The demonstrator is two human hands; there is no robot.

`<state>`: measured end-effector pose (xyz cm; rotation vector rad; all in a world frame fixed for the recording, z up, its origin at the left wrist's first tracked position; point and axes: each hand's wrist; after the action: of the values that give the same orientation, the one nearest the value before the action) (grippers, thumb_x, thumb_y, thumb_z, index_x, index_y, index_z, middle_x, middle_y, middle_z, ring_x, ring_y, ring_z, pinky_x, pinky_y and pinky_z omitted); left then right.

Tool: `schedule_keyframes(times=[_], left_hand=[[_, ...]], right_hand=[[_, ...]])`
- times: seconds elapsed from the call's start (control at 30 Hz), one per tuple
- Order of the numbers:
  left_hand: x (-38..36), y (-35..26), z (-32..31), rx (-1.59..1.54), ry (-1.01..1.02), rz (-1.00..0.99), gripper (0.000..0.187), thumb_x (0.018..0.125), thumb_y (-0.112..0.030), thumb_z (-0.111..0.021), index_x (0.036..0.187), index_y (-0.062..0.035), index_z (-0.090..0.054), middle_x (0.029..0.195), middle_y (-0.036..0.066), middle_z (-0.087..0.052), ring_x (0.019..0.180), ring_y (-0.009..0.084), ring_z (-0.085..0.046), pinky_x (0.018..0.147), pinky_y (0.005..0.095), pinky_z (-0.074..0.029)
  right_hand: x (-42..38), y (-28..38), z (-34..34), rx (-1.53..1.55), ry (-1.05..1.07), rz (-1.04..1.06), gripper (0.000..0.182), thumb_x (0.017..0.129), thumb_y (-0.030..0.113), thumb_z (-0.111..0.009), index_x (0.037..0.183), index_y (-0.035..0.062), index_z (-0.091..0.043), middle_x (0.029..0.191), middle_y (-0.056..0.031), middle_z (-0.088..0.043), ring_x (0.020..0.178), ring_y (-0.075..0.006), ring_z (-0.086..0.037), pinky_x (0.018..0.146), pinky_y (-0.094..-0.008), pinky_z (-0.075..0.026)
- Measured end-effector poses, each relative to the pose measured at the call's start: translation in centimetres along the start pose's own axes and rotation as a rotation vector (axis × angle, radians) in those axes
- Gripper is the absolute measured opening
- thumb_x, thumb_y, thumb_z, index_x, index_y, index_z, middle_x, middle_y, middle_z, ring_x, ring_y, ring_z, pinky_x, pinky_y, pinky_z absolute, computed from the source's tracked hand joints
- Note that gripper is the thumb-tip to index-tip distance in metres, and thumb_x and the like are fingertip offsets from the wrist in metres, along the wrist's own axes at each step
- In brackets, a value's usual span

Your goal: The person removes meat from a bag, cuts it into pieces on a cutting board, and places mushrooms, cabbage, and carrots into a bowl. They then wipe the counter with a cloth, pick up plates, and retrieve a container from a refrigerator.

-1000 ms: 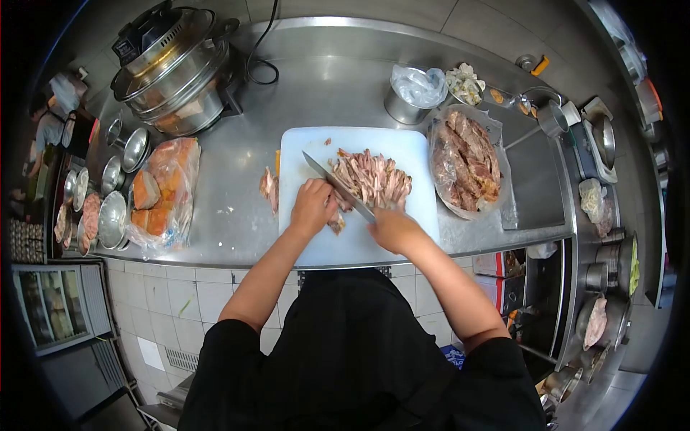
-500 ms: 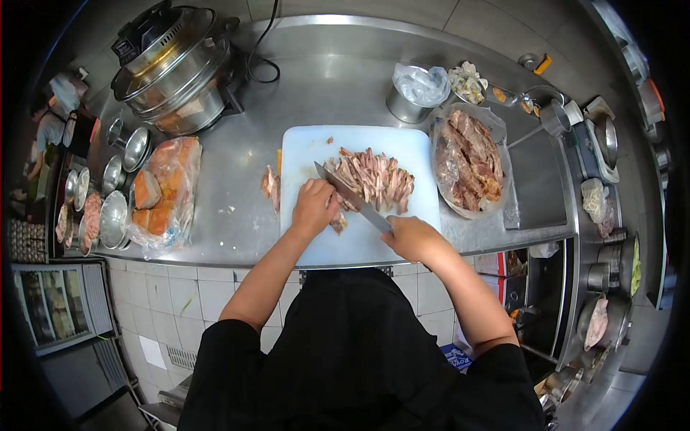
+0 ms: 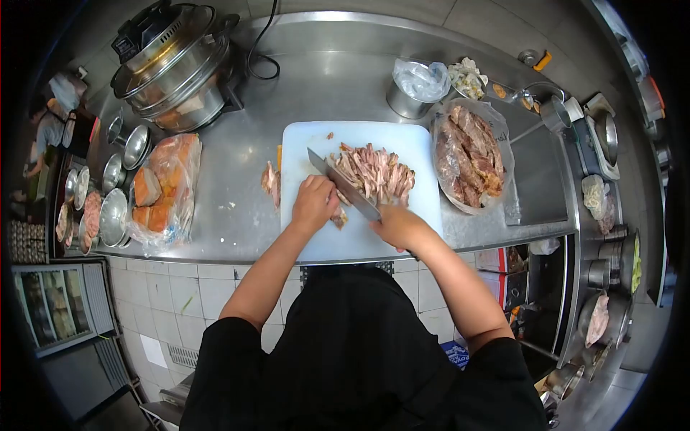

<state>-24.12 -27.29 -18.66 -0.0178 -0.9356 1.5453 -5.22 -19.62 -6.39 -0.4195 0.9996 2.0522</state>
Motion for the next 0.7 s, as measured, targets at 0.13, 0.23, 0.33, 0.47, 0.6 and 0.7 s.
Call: schedule_keyframes(times=[0.13, 0.23, 0.33, 0.47, 0.6, 0.7], left_hand=[[0.0, 0.4, 0.0, -0.010, 0.038, 0.002, 0.013, 0.071, -0.003, -0.065, 0.083, -0.0020, -0.060, 0.090, 0.011, -0.060, 0.091, 0.0314, -0.056, 0.083, 0.0397, -0.045], [0.2, 0.8, 0.8, -0.111, 0.008, -0.033, 0.015, 0.071, -0.002, -0.065, 0.086, -0.0032, -0.061, 0.090, 0.012, -0.060, 0.092, 0.0309, -0.056, 0.086, 0.0385, -0.045], [-1.1, 0.0, 3.3, -0.194, 0.043, 0.137, 0.018, 0.071, -0.003, -0.066, 0.088, -0.0047, -0.062, 0.094, 0.011, -0.060, 0.094, 0.0307, -0.056, 0.089, 0.0381, -0.044], [-2.0, -0.5, 3.8, -0.073, 0.195, 0.042, 0.018, 0.069, -0.007, -0.068, 0.085, -0.0060, -0.062, 0.099, 0.008, -0.055, 0.099, 0.0298, -0.052, 0.086, 0.0401, -0.043], [-0.9, -0.4, 3.1, 0.018, 0.207, 0.001, 0.019, 0.068, -0.008, -0.070, 0.085, -0.0061, -0.062, 0.094, 0.009, -0.054, 0.093, 0.0301, -0.052, 0.079, 0.0389, -0.043], [-0.8, -0.7, 3.0, 0.029, 0.226, 0.033, 0.018, 0.068, -0.011, -0.070, 0.083, -0.0059, -0.061, 0.092, 0.009, -0.054, 0.093, 0.0306, -0.051, 0.080, 0.0404, -0.042]], right_hand=[[3.8, 0.0, -1.8, 0.048, -0.062, -0.038, 0.032, 0.091, 0.026, -0.056, 0.098, -0.0053, -0.057, 0.064, -0.0154, -0.063, 0.044, -0.0260, -0.060, 0.043, -0.0378, -0.048], [4.0, 0.1, -0.5, 0.107, -0.127, 0.013, 0.034, 0.091, 0.027, -0.057, 0.102, -0.0050, -0.056, 0.065, -0.0170, -0.064, 0.046, -0.0253, -0.061, 0.045, -0.0368, -0.049], [2.5, -0.7, -0.8, 0.002, -0.238, 0.061, 0.035, 0.091, 0.029, -0.056, 0.108, -0.0018, -0.056, 0.075, -0.0204, -0.066, 0.061, -0.0319, -0.063, 0.060, -0.0418, -0.050], [0.0, -1.2, -1.3, -0.010, -0.311, 0.111, 0.035, 0.091, 0.030, -0.054, 0.109, 0.0001, -0.056, 0.088, -0.0242, -0.067, 0.085, -0.0415, -0.065, 0.078, -0.0496, -0.050], [-2.7, 0.1, -1.2, -0.166, -0.220, 0.058, 0.033, 0.092, 0.028, -0.052, 0.109, -0.0002, -0.055, 0.089, -0.0252, -0.067, 0.088, -0.0410, -0.064, 0.080, -0.0499, -0.049], [-3.0, 0.4, -2.0, -0.195, -0.107, 0.033, 0.031, 0.093, 0.025, -0.050, 0.110, 0.0008, -0.055, 0.091, -0.0260, -0.066, 0.090, -0.0401, -0.064, 0.081, -0.0500, -0.049]])
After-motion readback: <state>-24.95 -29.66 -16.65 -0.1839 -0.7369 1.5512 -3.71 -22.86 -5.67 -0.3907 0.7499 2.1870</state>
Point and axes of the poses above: each hand's wrist, its own x-axis towards the middle knuckle, its own z-axis out of the back of the hand, y = z × x
